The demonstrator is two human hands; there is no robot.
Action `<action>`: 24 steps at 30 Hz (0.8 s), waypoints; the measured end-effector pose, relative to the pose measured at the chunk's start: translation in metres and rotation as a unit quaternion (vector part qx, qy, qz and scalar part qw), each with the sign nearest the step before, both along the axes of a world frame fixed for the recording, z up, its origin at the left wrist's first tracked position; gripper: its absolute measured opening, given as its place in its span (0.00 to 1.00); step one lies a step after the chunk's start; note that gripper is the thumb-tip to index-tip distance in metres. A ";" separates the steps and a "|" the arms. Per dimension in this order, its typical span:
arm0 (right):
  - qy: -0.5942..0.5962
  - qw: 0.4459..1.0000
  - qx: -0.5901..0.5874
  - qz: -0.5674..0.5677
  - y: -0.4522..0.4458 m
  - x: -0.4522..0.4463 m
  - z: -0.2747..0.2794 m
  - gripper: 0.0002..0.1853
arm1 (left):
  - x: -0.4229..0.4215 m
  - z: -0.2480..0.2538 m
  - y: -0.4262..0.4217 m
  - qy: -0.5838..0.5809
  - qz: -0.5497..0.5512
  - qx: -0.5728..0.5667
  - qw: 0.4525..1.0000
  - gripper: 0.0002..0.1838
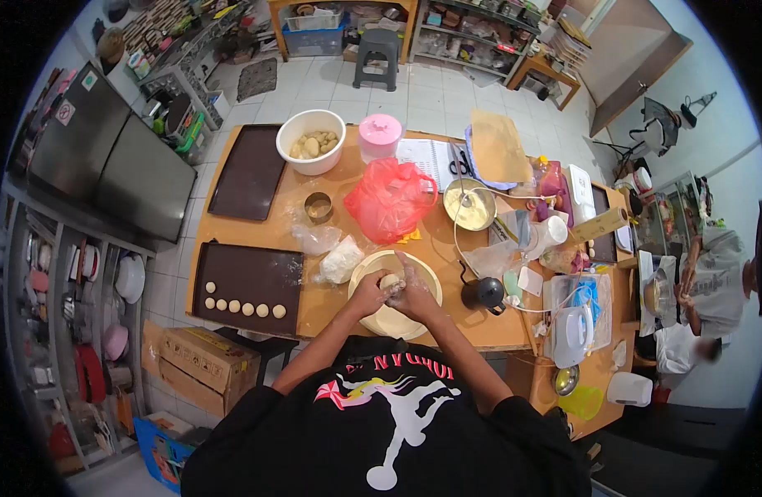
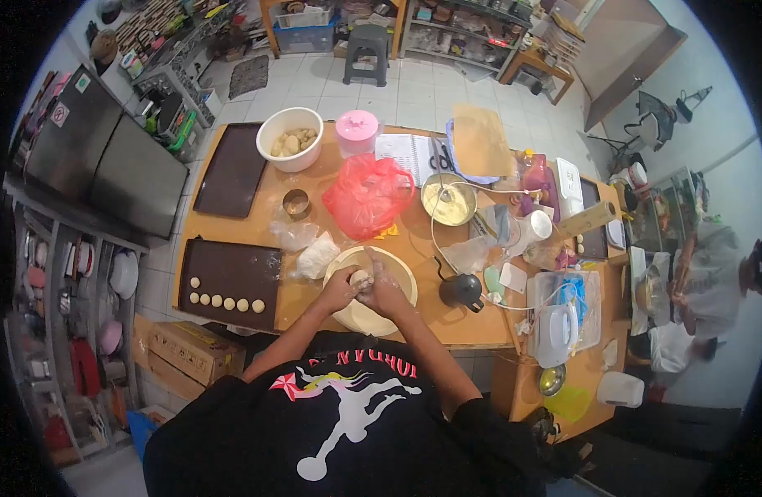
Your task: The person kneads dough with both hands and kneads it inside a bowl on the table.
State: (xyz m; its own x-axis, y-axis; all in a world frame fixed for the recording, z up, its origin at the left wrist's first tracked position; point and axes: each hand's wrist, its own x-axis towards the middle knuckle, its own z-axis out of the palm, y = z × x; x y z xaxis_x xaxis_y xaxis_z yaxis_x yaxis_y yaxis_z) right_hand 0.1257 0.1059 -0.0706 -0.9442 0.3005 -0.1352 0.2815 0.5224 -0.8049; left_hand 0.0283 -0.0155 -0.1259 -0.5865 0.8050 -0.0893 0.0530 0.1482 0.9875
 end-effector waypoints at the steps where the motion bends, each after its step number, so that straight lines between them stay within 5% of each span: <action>1: -0.009 1.000 -0.029 0.003 0.004 0.003 0.007 0.52 | 0.000 -0.004 0.003 -0.028 -0.001 0.000 1.000 0.21; 4: 0.087 0.996 0.011 -0.035 0.008 0.010 0.011 0.49 | 0.003 -0.005 0.006 -0.168 0.030 0.023 0.985 0.18; 6: 0.118 0.981 -0.144 -0.055 0.013 0.014 -0.005 0.44 | 0.010 0.005 0.010 -0.332 0.084 0.075 0.937 0.17; 10: 0.129 0.941 -0.282 -0.135 0.007 0.027 0.002 0.34 | 0.010 0.008 0.008 -0.357 0.112 0.078 0.924 0.16; 13: 0.107 0.964 -0.174 -0.172 0.007 0.030 0.001 0.29 | 0.012 0.011 0.006 -0.351 0.110 0.077 0.927 0.17; 16: 0.120 0.978 0.076 -0.154 0.004 0.026 0.006 0.27 | 0.013 0.017 0.009 -0.339 0.126 0.093 0.928 0.17; 19: 0.109 0.917 0.331 -0.192 -0.001 0.021 0.025 0.30 | 0.015 0.018 0.012 -0.321 0.166 0.125 0.924 0.17; 22: 0.121 0.951 -0.100 -0.266 -0.003 0.013 0.036 0.30 | 0.013 0.032 0.012 -0.313 0.185 0.173 0.915 0.19; 24: 0.091 0.966 -0.105 -0.216 -0.014 0.004 0.019 0.30 | 0.019 0.035 0.015 -0.310 0.175 0.153 0.922 0.19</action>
State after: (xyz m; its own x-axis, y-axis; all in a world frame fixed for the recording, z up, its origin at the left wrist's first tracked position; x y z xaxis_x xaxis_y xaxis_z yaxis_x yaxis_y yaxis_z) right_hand 0.1300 0.0917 -0.0518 -0.7502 0.6562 -0.0805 0.2814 0.2067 -0.9371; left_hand 0.0477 -0.0004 -0.0911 -0.7281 0.6185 -0.2954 -0.5337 -0.2411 0.8106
